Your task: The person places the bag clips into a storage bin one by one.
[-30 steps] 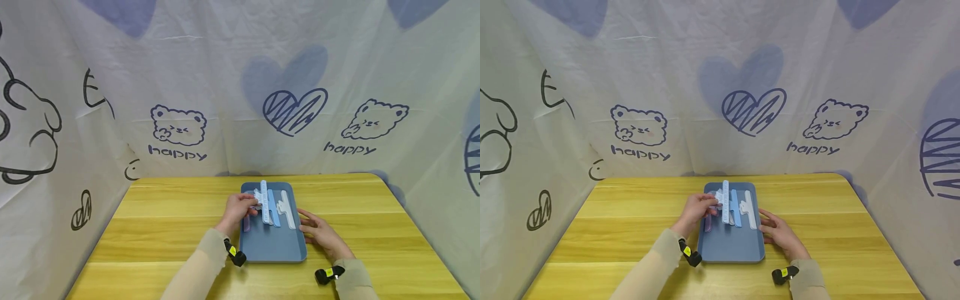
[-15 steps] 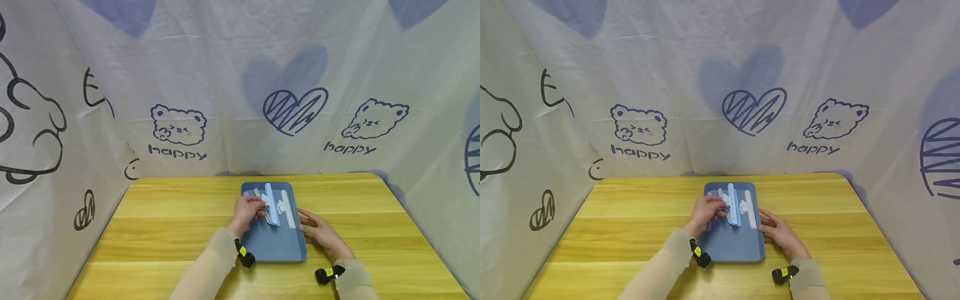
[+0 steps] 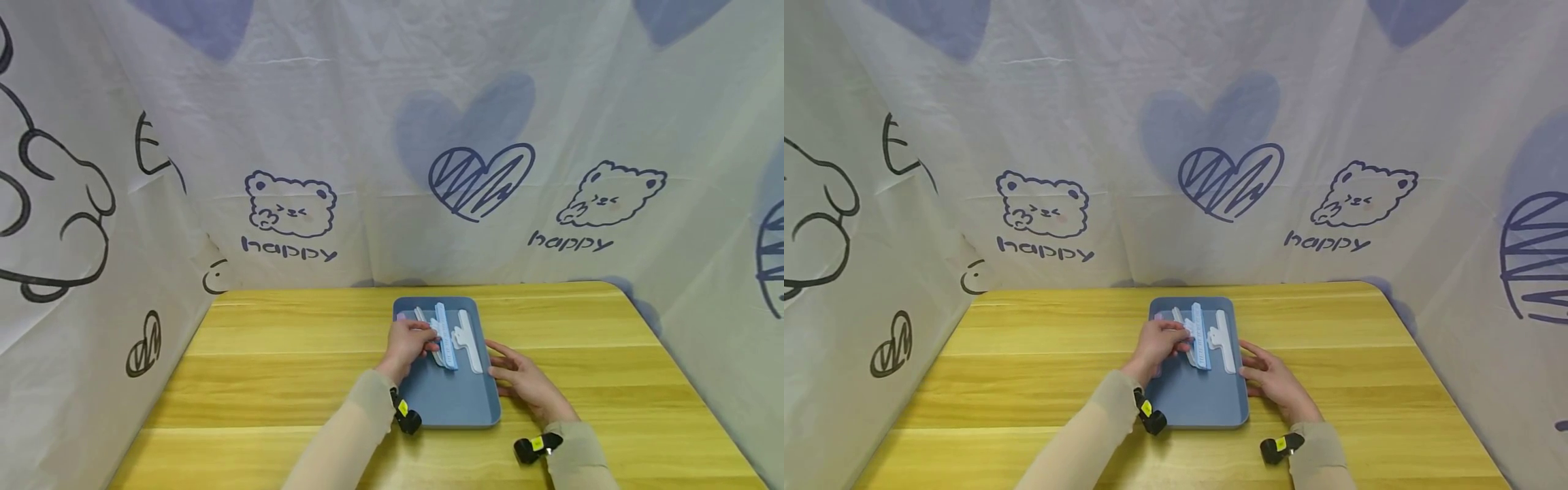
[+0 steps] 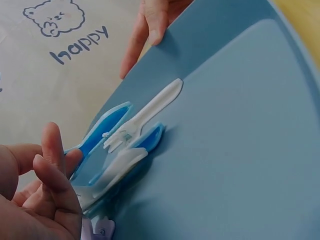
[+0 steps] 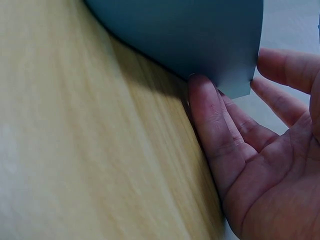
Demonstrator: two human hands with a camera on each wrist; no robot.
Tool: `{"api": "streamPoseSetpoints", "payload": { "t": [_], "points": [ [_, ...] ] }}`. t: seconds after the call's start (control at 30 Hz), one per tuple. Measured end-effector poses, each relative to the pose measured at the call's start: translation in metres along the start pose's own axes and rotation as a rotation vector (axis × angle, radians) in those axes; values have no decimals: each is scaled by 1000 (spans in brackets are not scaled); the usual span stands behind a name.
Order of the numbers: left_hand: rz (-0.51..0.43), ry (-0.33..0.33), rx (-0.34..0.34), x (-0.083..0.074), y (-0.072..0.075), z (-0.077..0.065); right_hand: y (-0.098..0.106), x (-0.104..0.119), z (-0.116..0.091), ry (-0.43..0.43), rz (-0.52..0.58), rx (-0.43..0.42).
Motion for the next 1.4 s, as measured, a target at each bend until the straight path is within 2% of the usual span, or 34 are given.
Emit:
{"api": "streamPoseSetpoints", "payload": {
  "t": [0.3,0.43,0.67,0.83,1.1,1.3,1.4],
  "points": [
    [19,3,29,8,-4,3,0,1,0,2,16,7],
    [24,-1,68,9,-8,1,-1,1,0,3,26,20],
    [65,-24,176,2,-15,-6,-2,1,1,6,32,25],
    [75,-48,188,-5,-14,-11,-1,1,0,12,15,19],
    [112,-109,163,-17,-1,-18,-1,1,0,7,-13,0],
    [201,-210,112,-29,20,-23,-1,1,0,13,-32,1],
    [237,-238,86,-33,32,-27,-1,2,2,12,-51,-1]
  ]
}}
Point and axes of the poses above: each hand's wrist, its own z-axis towards the middle knuckle, its own y-axis out of the back of the hand, x = y × z, the point moved 10 cm from there along z, towards the middle knuckle, and after that the axes turned 6 degrees about -x, right-handed, at the moved point
